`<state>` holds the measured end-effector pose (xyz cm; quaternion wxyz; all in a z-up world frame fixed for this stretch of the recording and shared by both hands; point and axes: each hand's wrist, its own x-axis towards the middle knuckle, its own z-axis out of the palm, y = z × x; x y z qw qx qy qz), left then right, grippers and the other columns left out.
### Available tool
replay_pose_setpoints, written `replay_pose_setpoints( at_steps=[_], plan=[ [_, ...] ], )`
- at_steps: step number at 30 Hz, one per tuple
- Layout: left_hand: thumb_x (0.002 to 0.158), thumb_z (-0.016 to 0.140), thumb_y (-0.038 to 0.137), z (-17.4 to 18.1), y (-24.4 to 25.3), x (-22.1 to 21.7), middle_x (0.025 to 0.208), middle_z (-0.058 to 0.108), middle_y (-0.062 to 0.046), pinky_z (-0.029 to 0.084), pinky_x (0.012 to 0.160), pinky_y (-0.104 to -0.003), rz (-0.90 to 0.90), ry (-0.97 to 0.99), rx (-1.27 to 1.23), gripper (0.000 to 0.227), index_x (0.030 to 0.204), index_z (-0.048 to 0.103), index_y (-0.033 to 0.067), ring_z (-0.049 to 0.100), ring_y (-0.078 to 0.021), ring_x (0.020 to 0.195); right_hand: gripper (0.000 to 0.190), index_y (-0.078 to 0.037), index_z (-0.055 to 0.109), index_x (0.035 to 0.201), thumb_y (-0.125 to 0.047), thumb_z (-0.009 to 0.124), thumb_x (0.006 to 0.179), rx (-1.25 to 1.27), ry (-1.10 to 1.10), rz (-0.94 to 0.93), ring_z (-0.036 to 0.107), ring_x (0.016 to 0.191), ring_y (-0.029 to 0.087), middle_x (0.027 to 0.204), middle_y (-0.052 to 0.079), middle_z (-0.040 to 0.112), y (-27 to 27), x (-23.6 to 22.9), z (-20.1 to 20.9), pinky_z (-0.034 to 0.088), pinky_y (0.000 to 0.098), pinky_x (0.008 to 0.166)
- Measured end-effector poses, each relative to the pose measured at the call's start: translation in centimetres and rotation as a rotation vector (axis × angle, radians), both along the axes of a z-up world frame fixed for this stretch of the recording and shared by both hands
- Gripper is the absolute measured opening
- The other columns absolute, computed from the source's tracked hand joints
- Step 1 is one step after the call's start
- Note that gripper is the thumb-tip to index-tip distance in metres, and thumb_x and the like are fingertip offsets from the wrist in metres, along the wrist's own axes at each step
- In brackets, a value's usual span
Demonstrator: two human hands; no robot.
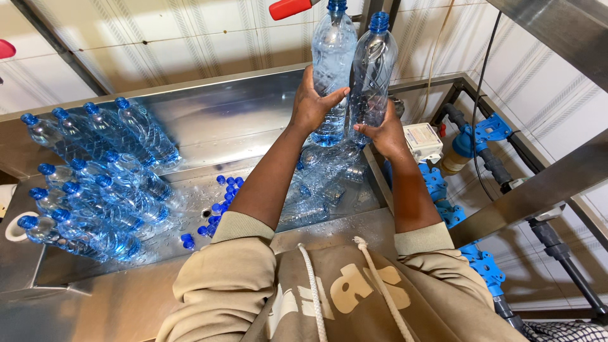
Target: The person fills clear plastic water bottles with water from a dual-spout tap. They hold two bottles at a time under the running water, then place the filled bottles on a stainless steel counter among other filled bottles and blue caps.
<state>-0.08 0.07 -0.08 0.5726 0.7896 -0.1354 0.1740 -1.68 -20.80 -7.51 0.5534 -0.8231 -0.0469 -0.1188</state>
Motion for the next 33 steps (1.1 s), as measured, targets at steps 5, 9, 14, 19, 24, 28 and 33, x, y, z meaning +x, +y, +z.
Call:
replay_pose_setpoints(
  at_steps=[5,9,14,19,24,28,33],
  plan=[
    [0.082,0.092,0.062,-0.2,0.2,-0.3,0.153,0.065,-0.023,0.049,0.119,-0.053,0.002,0.067,-0.019,0.101,0.158,0.047,0.0144,0.061,-0.0405,0.145,0.097,-0.013,0.043,0.159,-0.014,0.099,0.080,0.005,-0.121,-0.097,0.063,0.138,0.042,0.148,0.021,0.066,-0.1,0.3,0.0,0.052,0.0532,0.114],
    [0.082,0.099,0.061,-0.2,0.4,-0.6,0.153,0.064,-0.029,0.044,0.127,-0.059,-0.014,0.106,-0.088,0.097,0.156,0.054,0.0180,0.055,-0.0498,0.151,0.108,-0.012,0.033,0.168,0.000,0.098,0.082,0.020,-0.229,-0.120,0.051,0.149,0.056,0.156,0.033,0.054,-0.2,0.4,0.4,0.046,0.0651,0.122],
    [0.079,0.099,0.062,-0.2,0.6,-0.3,0.148,0.069,-0.025,0.047,0.126,-0.057,0.006,0.141,-0.085,0.088,0.150,0.059,0.0254,0.058,-0.0465,0.148,0.110,-0.010,0.033,0.169,0.004,0.095,0.080,-0.007,-0.268,-0.140,0.047,0.152,0.056,0.160,0.033,0.049,-0.5,0.9,0.6,0.042,0.0667,0.126],
    [0.078,0.101,0.055,0.1,0.0,-0.2,0.142,0.073,-0.025,0.052,0.120,-0.055,0.001,0.151,-0.138,0.081,0.142,0.063,0.0250,0.063,-0.0461,0.143,0.111,-0.014,0.038,0.168,0.005,0.096,0.075,-0.006,-0.325,-0.168,0.047,0.153,0.053,0.159,0.028,0.050,-0.5,1.7,0.6,0.037,0.0635,0.128],
    [0.077,0.103,0.049,0.2,-0.2,0.0,0.136,0.076,-0.022,0.055,0.116,-0.054,0.020,0.130,-0.163,0.076,0.137,0.066,0.0210,0.068,-0.0447,0.137,0.115,-0.014,0.041,0.167,0.005,0.097,0.068,-0.089,-0.361,-0.210,0.046,0.151,0.055,0.159,0.029,0.050,-0.7,2.2,0.2,0.035,0.0643,0.128],
    [0.078,0.103,0.046,-0.2,-0.7,0.2,0.132,0.076,-0.025,0.054,0.114,-0.056,0.018,0.087,-0.186,0.074,0.135,0.067,0.0178,0.068,-0.0474,0.136,0.116,-0.016,0.041,0.168,0.005,0.097,0.069,-0.092,-0.356,-0.217,0.046,0.151,0.055,0.159,0.028,0.050,-0.7,2.7,0.3,0.035,0.0637,0.128],
    [0.077,0.101,0.057,-0.7,-0.3,-0.1,0.154,0.062,-0.035,0.044,0.127,-0.062,0.061,0.132,-0.125,0.107,0.159,0.052,0.0089,0.054,-0.0526,0.150,0.114,-0.021,0.043,0.167,0.006,0.096,0.069,-0.130,-0.319,-0.269,0.053,0.144,0.052,0.153,0.023,0.054,-0.5,2.3,0.3,0.036,0.0655,0.123]
  ],
)
